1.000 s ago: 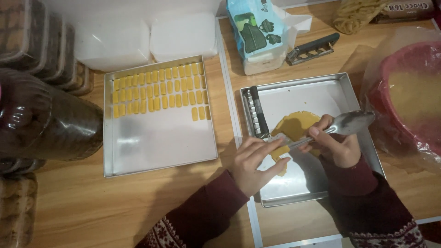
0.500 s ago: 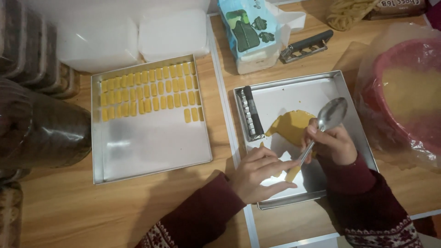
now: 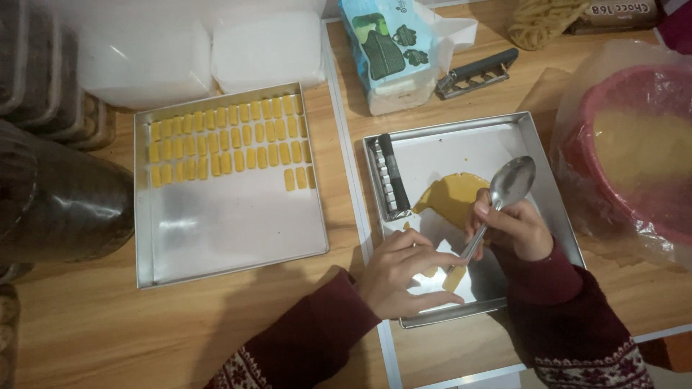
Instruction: Shaping small pieces of dough using a spoon and a metal mold and placing them in a tray
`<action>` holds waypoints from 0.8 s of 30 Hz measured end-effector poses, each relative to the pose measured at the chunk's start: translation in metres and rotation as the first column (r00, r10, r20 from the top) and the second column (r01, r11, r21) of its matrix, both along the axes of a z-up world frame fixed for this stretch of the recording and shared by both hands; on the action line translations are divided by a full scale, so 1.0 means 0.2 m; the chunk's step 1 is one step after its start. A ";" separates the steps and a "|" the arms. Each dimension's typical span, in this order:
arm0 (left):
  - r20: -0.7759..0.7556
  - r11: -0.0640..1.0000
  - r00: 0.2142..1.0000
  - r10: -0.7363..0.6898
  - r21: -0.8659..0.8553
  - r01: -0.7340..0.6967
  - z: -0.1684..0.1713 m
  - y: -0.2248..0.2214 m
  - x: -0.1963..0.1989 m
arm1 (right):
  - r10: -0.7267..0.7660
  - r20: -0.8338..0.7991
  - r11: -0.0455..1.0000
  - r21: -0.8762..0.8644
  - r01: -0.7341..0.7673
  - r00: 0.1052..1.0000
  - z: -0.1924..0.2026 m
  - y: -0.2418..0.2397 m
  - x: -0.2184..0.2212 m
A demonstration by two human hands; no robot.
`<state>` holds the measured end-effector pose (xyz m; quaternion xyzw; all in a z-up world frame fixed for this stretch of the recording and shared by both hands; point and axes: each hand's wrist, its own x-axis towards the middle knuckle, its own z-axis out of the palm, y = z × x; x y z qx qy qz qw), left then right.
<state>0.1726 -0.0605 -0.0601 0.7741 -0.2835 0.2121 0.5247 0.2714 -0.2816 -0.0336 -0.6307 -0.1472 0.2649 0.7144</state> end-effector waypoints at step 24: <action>0.060 0.992 0.996 -0.060 0.112 0.053 0.06 0.01 0.01 | 0.158 -0.003 0.984 -0.088 -0.158 0.987 0.02 0.02 -0.01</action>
